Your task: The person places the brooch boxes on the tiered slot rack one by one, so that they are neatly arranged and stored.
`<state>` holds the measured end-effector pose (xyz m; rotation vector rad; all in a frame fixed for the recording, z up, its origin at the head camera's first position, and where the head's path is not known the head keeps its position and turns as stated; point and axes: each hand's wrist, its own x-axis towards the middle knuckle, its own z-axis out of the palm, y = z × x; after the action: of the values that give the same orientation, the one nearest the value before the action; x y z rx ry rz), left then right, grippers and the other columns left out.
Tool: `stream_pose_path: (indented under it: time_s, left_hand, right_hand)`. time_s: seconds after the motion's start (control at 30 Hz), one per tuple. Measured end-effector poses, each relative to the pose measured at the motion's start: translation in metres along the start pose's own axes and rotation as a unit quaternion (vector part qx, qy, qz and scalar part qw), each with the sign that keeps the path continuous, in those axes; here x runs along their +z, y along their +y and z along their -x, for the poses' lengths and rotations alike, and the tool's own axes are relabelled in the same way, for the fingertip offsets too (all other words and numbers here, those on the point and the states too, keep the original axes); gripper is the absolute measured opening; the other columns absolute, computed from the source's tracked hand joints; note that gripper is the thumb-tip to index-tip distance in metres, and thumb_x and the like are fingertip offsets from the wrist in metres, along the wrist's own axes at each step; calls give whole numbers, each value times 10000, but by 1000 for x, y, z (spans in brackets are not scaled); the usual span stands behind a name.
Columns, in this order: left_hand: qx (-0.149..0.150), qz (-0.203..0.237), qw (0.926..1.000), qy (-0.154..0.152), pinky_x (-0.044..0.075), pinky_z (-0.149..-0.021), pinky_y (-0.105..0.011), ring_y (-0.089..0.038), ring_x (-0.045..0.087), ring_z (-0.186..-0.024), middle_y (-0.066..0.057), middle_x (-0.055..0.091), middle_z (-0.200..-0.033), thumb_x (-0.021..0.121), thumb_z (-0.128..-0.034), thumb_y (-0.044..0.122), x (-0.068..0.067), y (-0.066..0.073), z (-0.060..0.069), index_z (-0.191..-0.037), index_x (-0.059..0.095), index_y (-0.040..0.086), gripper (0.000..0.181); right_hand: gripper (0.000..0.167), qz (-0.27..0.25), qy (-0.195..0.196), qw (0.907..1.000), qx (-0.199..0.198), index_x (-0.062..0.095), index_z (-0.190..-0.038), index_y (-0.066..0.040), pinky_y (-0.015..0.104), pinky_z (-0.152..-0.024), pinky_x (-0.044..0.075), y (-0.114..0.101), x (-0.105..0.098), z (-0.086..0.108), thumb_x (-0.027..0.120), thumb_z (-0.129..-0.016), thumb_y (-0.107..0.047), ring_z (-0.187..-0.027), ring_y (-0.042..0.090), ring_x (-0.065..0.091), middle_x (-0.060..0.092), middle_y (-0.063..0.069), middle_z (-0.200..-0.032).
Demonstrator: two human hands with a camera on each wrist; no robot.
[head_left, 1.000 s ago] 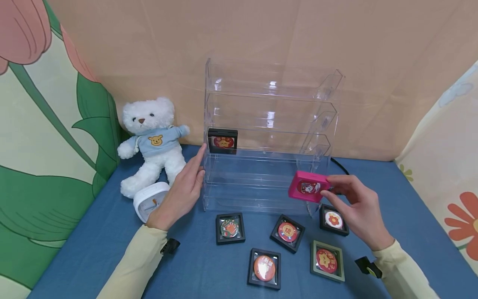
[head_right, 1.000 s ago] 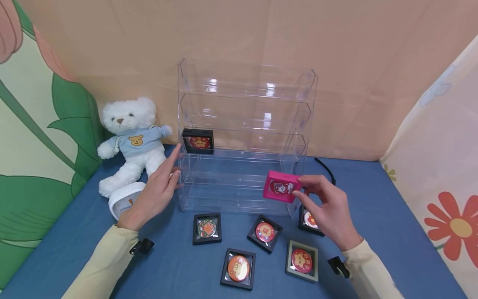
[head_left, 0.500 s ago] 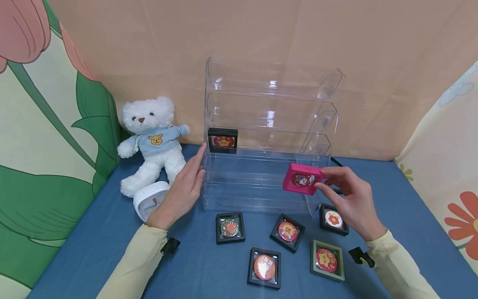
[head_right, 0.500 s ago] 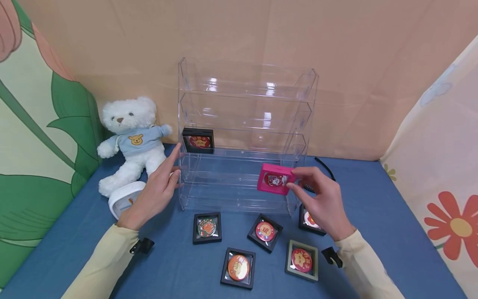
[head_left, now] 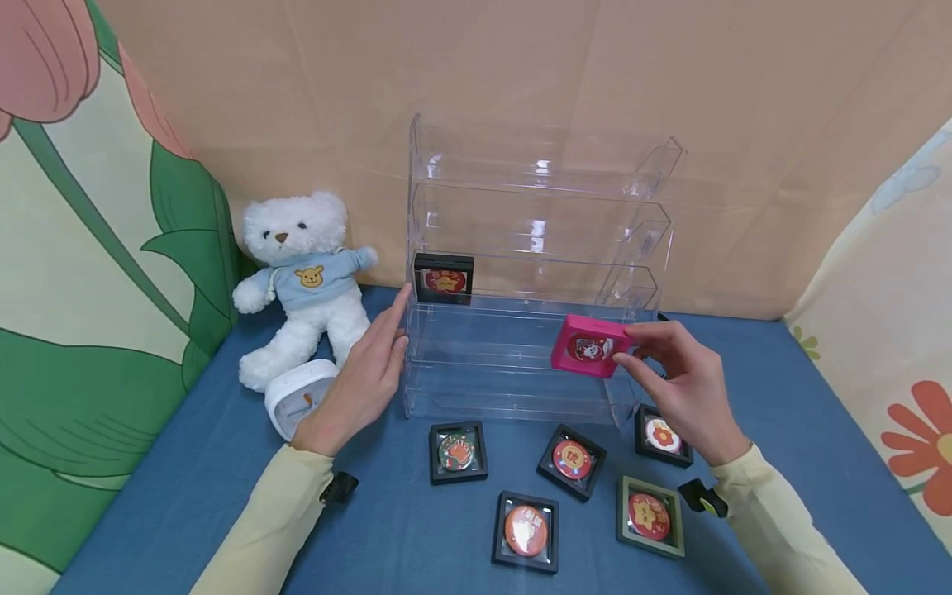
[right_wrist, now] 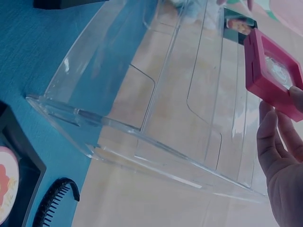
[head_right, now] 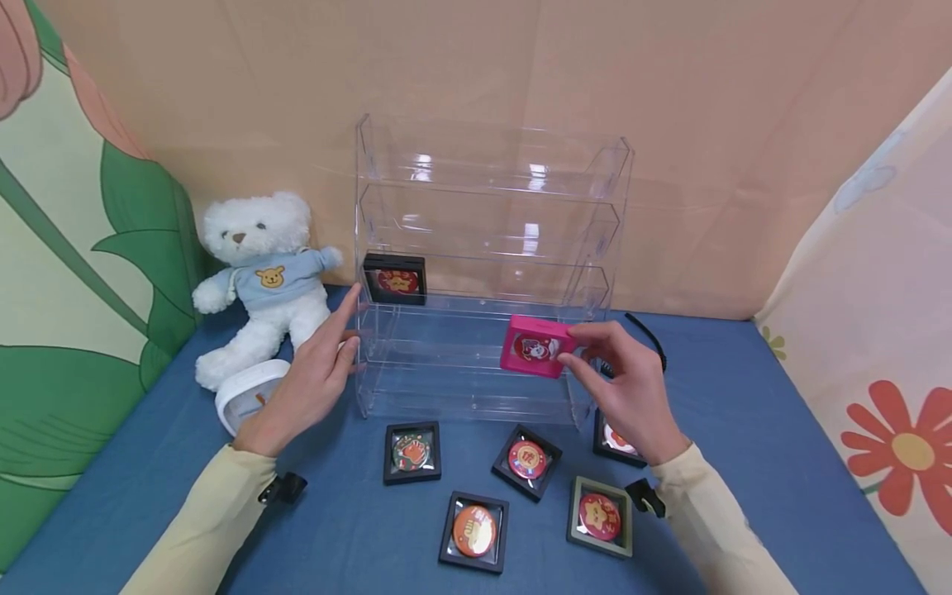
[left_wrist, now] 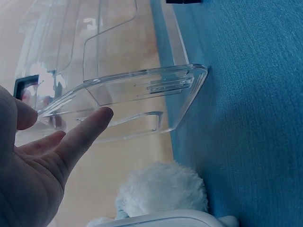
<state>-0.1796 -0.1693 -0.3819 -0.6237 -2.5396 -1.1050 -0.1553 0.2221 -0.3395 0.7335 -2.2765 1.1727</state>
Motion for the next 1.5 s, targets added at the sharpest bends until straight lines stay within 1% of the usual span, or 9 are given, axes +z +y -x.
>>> stream_pose_path:
  time_s: [0.23, 0.5, 0.67, 0.8, 0.9, 1.03, 1.13, 1.3, 1.5]
  left_hand:
    - [39, 10, 10000, 20, 409, -1077, -528, -307, 492, -1290, -128, 317, -1608, 419, -1084, 59, 1, -1, -1, -1646, 72, 280, 696]
    - [-9, -24, 10000, -11, 339, -1137, -531, -275, 364, -1431, -112, 298, -1622, 419, -1085, 64, 0, 0, 0, -1644, 54, 296, 707]
    - [-58, 8, 10000, -54, 352, -1126, -539, -289, 394, -1407, -113, 299, -1620, 412, -1091, 85, -1, 0, 0, -1643, 49, 305, 696]
    - [-25, -1, 10000, -20, 413, -1074, -534, -314, 495, -1301, -130, 316, -1608, 413, -1090, 78, -1, 0, 0, -1645, 61, 292, 690]
    - [-1, 12, 10000, -7, 436, -1049, -531, -313, 524, -1247, -135, 323, -1602, 419, -1086, 65, -1, 0, 0, -1645, 66, 291, 698]
    - [24, 33, 10000, -11, 424, -1063, -522, -295, 509, -1257, -127, 323, -1603, 413, -1091, 81, -1, 0, 0, -1644, 64, 298, 689]
    - [68, 40, 10000, 3, 438, -1043, -517, -293, 526, -1215, -134, 336, -1593, 403, -1095, 94, -1, -1, 1, -1645, 69, 288, 672]
    - [77, 28, 10000, -1, 439, -1040, -519, -294, 525, -1201, -139, 339, -1591, 403, -1094, 92, -1, 0, 0, -1645, 68, 288, 674]
    - [37, 0, 10000, 5, 446, -1033, -524, -302, 540, -1192, -144, 347, -1584, 405, -1094, 91, -1, 0, 0, -1645, 69, 287, 675]
  right_hand:
    - [531, 0, -82, 10000, 51, 618, -1285, -30, 154, -829, 530, -1, 4, -5, 762, -809, 157, -980, 92, 650, 664, 23, -1220]
    - [481, -48, -38, 10000, 25, 620, -1261, -12, 164, -840, 531, 2, 11, -11, 759, -826, 137, -972, 94, 649, 668, 36, -1196]
    - [480, -237, -30, 9997, 16, 624, -1261, -22, 170, -845, 532, 3, 16, -17, 753, -829, 143, -977, 117, 650, 668, 33, -1187]
    - [474, -398, 12, 9992, -30, 625, -1256, -21, 191, -848, 541, 3, 22, -24, 749, -830, 146, -978, 129, 654, 668, 33, -1177]
    - [462, -464, 29, 9989, -81, 625, -1252, -18, 199, -845, 545, 4, 27, -28, 751, -835, 137, -980, 120, 658, 671, 40, -1177]
    - [445, -439, 11, 9989, -148, 622, -1246, -13, 192, -841, 542, 5, 33, -33, 753, -842, 121, -991, 102, 660, 676, 48, -1192]
    - [434, -407, 11, 9990, -162, 624, -1244, -18, 196, -840, 544, 6, 36, -36, 756, -849, 104, -994, 102, 662, 677, 43, -1197]
    - [410, -435, 6, 9990, -96, 634, -1238, -39, 207, -845, 548, 5, 41, -42, 761, -864, 66, -996, 146, 668, 676, 30, -1190]
    - [383, -486, 5, 9988, -77, 638, -1231, -33, 202, -847, 544, 4, 46, -48, 759, -875, 40, -993, 184, 674, 675, 42, -1191]
